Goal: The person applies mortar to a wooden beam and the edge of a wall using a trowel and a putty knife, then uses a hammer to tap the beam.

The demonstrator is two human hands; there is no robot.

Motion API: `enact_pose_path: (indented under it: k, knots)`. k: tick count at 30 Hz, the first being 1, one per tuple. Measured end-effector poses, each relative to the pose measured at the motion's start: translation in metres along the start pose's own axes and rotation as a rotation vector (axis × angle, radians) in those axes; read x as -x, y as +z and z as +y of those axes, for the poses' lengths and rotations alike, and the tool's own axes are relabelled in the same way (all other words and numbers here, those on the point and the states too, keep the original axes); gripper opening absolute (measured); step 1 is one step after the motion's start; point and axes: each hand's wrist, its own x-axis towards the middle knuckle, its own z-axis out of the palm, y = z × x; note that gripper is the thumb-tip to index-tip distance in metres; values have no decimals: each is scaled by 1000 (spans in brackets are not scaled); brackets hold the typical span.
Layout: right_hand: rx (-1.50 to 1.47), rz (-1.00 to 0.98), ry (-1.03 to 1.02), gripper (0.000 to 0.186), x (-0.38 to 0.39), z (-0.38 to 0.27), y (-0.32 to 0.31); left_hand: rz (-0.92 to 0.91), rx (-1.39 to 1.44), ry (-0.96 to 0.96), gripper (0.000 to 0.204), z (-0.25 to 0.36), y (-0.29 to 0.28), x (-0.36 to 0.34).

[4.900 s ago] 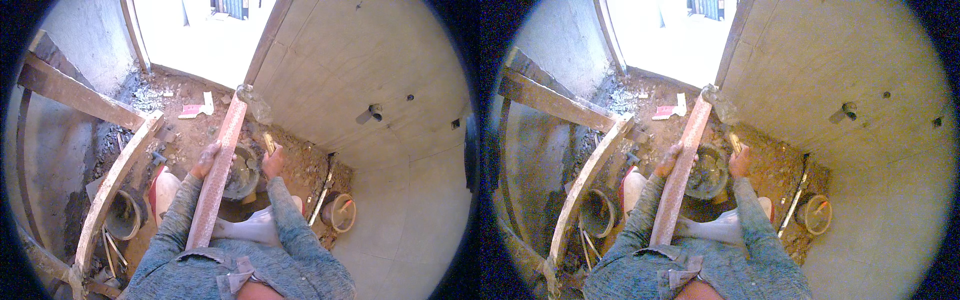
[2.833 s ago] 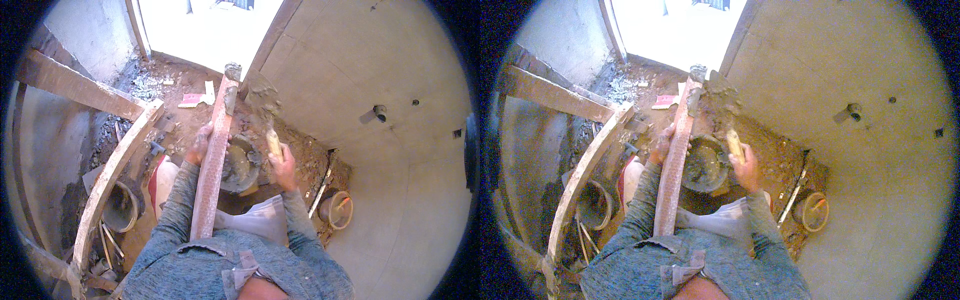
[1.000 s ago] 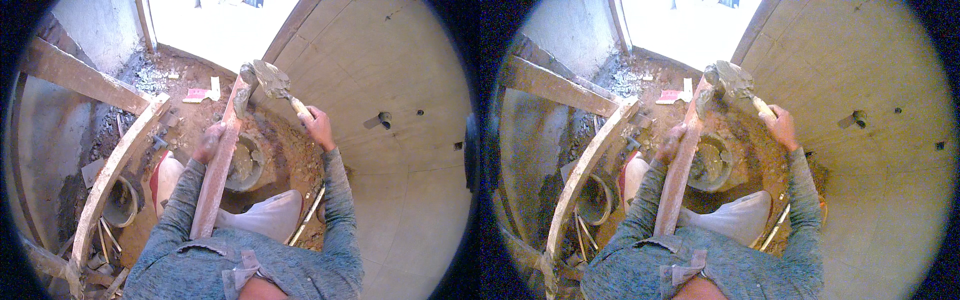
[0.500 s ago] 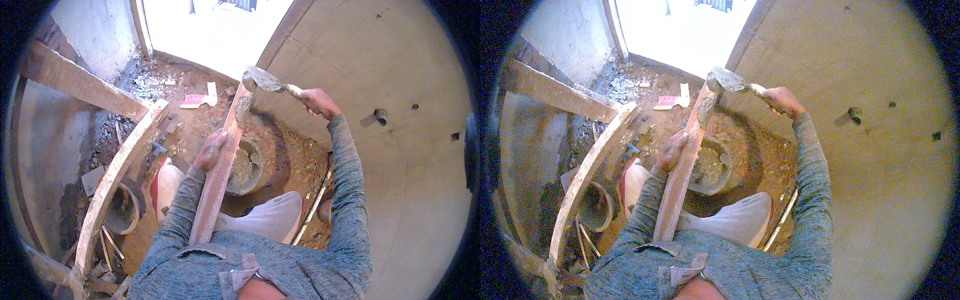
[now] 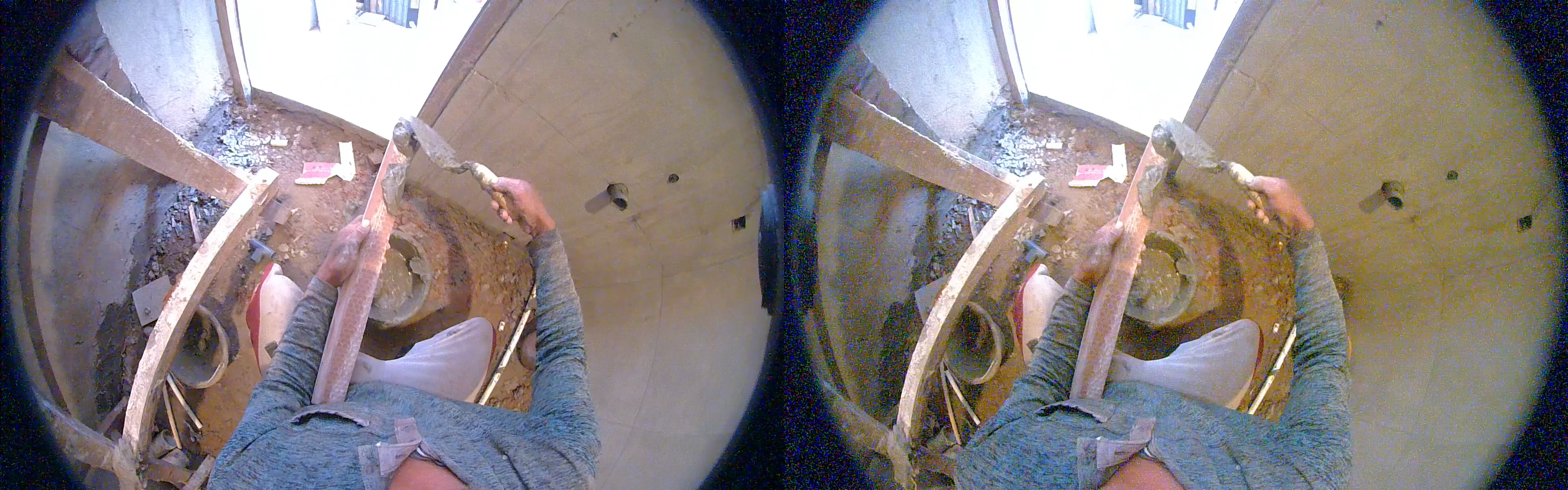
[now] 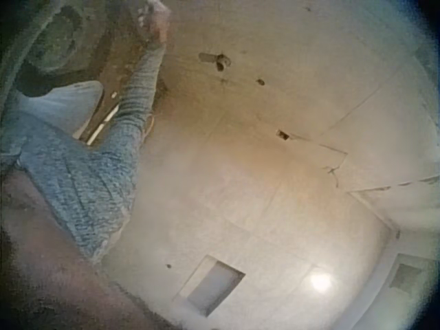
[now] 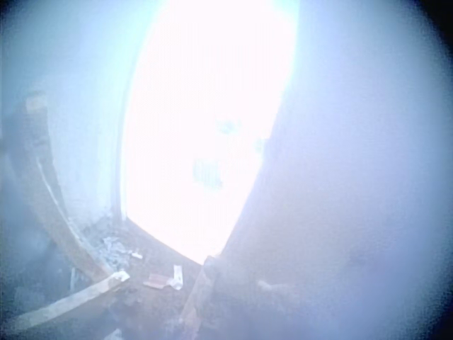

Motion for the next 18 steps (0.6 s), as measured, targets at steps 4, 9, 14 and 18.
enact_pose_path:
  k: [4, 9, 14, 18]
  knots:
    - [-17, -93, 58, 31, 0, 8, 3, 21, -54, -65, 40, 19, 9, 9]
    - [-33, -146, 132, 31, 12, 12, 8, 42, -26, -74, 40, 12, 6, 7]
    - [-59, -153, 160, 30, 21, 23, 10, 25, 46, -49, 36, 3, 0, 3]
    - [-78, -224, 142, 32, 24, 34, 12, 17, 92, -97, 35, 1, -1, 1]
